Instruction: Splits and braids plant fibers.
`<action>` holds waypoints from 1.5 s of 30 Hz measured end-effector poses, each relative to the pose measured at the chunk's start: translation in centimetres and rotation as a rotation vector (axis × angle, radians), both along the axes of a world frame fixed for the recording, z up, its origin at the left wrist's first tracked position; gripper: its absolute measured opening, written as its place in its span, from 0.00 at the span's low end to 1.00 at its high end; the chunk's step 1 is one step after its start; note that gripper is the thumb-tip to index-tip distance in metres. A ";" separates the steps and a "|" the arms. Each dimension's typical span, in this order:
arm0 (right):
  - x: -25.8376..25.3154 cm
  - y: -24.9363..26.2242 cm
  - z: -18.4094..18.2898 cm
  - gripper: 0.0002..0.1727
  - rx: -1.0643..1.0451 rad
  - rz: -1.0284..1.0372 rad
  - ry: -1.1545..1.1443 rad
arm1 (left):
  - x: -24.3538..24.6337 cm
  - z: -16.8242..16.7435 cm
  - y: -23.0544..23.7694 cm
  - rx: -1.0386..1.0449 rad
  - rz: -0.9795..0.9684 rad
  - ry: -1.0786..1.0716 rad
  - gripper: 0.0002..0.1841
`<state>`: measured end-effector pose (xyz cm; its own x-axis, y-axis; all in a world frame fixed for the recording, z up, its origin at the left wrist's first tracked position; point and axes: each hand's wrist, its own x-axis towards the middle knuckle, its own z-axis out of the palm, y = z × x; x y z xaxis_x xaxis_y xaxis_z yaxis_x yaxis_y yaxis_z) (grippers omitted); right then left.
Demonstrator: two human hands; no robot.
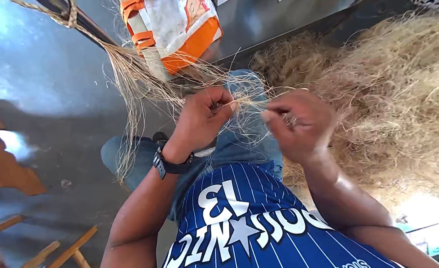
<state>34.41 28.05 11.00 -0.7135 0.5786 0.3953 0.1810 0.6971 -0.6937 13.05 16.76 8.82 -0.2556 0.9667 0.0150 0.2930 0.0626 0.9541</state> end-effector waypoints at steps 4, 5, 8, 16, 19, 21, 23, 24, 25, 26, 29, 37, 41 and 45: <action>-3.1 -1.2 -1.9 0.13 -0.091 0.065 -0.079 | 0.5 0.2 -0.3 -0.027 -0.015 0.018 0.07; -3.4 -1.3 -2.0 0.12 -0.102 0.059 -0.089 | 0.3 0.1 -0.5 -0.033 -0.019 0.004 0.07; -3.4 -1.1 -1.9 0.09 -0.229 0.085 -0.071 | -0.5 -0.1 -1.1 -0.021 -0.069 -0.042 0.09; -2.7 -1.2 -2.4 0.09 -0.512 0.104 0.004 | -0.4 -0.5 -0.8 0.046 -0.119 -0.027 0.09; -1.6 -0.2 -2.0 0.04 -0.885 0.316 0.230 | -0.9 -1.0 -0.5 -0.011 0.011 0.223 0.08; -0.9 0.6 -2.1 0.03 -1.064 0.544 0.298 | -1.0 -1.1 -0.5 -0.061 0.099 0.343 0.08; -0.5 1.2 -2.4 0.04 -1.023 0.566 0.226 | -0.8 -0.6 -0.4 -0.075 0.116 0.406 0.08; -0.4 1.2 -2.6 0.04 -0.988 0.484 0.177 | -0.6 -0.5 -0.5 -0.068 0.105 0.398 0.08; -0.6 1.1 -2.8 0.04 -0.968 0.392 0.143 | -0.5 -0.3 -0.5 -0.053 0.088 0.369 0.08; -0.8 1.0 -2.9 0.04 -0.968 0.317 0.122 | -0.4 -0.2 -0.4 -0.040 0.075 0.342 0.08; -0.3 0.6 -2.5 0.03 -1.040 0.374 0.133 | -0.3 -0.4 -0.5 -0.045 0.073 0.382 0.10; 8.2 7.0 1.4 0.12 -0.789 0.667 -0.103 | -2.8 -1.8 -1.7 -0.125 0.215 0.480 0.12; 11.4 10.4 1.0 0.15 -0.528 -0.185 -0.321 | -1.0 -0.8 -2.9 -0.064 0.059 0.536 0.10; 9.1 10.2 1.8 0.19 -0.339 -0.270 -0.318 | 4.5 -0.8 -3.9 0.055 -0.146 0.679 0.08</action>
